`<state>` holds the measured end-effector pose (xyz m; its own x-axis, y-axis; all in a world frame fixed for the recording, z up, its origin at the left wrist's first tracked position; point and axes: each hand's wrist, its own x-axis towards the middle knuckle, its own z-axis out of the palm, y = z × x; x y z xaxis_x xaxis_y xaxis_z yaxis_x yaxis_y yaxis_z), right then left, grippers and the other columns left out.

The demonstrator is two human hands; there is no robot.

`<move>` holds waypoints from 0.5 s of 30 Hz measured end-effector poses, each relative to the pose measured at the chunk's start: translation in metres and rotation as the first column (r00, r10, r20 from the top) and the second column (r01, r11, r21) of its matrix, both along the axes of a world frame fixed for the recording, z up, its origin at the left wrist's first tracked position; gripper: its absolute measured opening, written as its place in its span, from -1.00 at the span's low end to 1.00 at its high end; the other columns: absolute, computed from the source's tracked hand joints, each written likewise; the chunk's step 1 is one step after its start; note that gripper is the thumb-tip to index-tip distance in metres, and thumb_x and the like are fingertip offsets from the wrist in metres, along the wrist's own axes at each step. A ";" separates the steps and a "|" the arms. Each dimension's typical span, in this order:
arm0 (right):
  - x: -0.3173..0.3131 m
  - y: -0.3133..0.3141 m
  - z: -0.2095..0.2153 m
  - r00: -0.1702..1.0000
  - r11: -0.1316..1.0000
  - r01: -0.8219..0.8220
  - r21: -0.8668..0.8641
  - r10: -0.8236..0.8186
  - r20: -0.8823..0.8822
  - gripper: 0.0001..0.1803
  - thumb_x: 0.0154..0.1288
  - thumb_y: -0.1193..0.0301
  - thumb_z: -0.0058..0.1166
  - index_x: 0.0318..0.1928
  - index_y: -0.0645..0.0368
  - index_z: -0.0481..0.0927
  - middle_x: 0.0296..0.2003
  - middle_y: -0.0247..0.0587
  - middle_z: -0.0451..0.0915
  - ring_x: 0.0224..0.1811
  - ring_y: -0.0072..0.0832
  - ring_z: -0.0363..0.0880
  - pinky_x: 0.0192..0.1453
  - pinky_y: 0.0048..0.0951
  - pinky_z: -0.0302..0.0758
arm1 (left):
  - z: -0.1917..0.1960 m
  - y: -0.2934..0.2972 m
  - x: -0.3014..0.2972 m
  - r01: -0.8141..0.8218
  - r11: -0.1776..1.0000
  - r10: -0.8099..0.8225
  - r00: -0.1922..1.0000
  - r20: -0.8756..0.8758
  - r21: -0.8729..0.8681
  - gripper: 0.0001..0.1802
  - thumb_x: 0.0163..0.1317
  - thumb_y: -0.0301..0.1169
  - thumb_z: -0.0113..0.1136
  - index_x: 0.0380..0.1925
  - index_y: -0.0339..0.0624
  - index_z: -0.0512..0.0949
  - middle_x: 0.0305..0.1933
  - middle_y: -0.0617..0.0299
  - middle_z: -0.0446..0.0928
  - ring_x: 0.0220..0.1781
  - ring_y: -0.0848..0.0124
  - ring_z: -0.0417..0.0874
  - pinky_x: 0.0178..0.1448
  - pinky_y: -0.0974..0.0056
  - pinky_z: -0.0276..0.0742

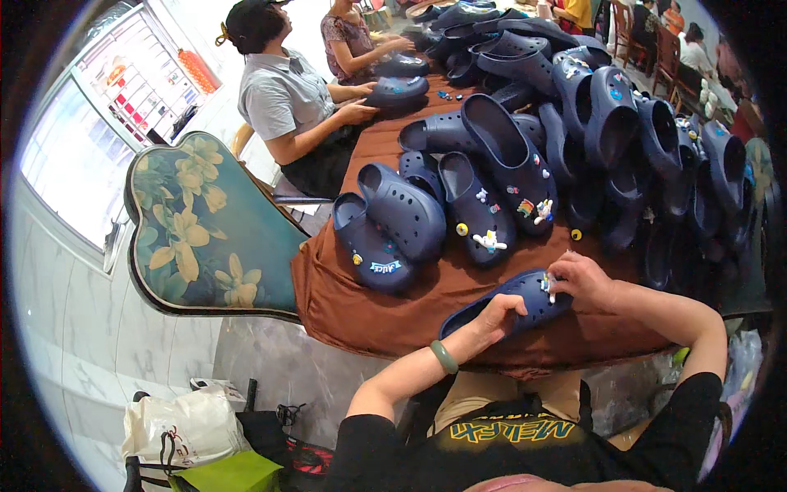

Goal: The person decorates clogs by inserting decorative charms into their holes by hand.

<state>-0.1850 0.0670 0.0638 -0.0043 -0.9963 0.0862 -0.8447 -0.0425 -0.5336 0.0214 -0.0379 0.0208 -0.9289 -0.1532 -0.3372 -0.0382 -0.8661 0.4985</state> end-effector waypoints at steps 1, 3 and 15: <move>-0.002 0.003 0.000 1.000 1.000 0.002 -0.003 -0.002 -0.001 -0.69 0.04 0.31 0.30 -0.22 0.17 0.58 -0.25 -0.09 0.54 -0.14 -0.13 0.53 -0.08 -0.24 0.47 | 0.002 0.000 0.000 0.002 1.000 -0.002 1.000 -0.001 -0.003 -0.59 -0.24 -0.58 0.04 -0.24 -0.31 0.52 -0.22 0.17 0.55 -0.15 0.33 0.56 0.05 0.30 0.50; -0.004 0.006 0.000 0.999 0.998 0.030 0.057 -0.032 0.034 -0.69 0.04 0.33 0.29 -0.20 0.17 0.58 -0.29 -0.08 0.54 -0.20 -0.13 0.54 -0.12 -0.25 0.48 | 0.006 0.001 0.000 0.039 0.999 -0.039 0.999 -0.032 0.006 -0.55 -0.24 -0.58 0.04 -0.20 -0.33 0.51 -0.19 0.16 0.56 -0.13 0.32 0.57 0.05 0.30 0.50; 0.011 0.031 -0.005 0.986 0.986 -0.038 -0.162 0.011 -0.165 -0.67 0.07 0.35 0.23 -0.11 0.05 0.54 -0.19 -0.06 0.43 -0.14 -0.09 0.45 -0.11 -0.11 0.46 | 0.023 0.007 -0.005 0.019 0.985 -0.024 0.999 -0.029 -0.173 -0.47 -0.32 -0.56 0.07 -0.17 -0.38 0.52 -0.13 0.13 0.57 -0.03 0.28 0.58 0.14 0.27 0.46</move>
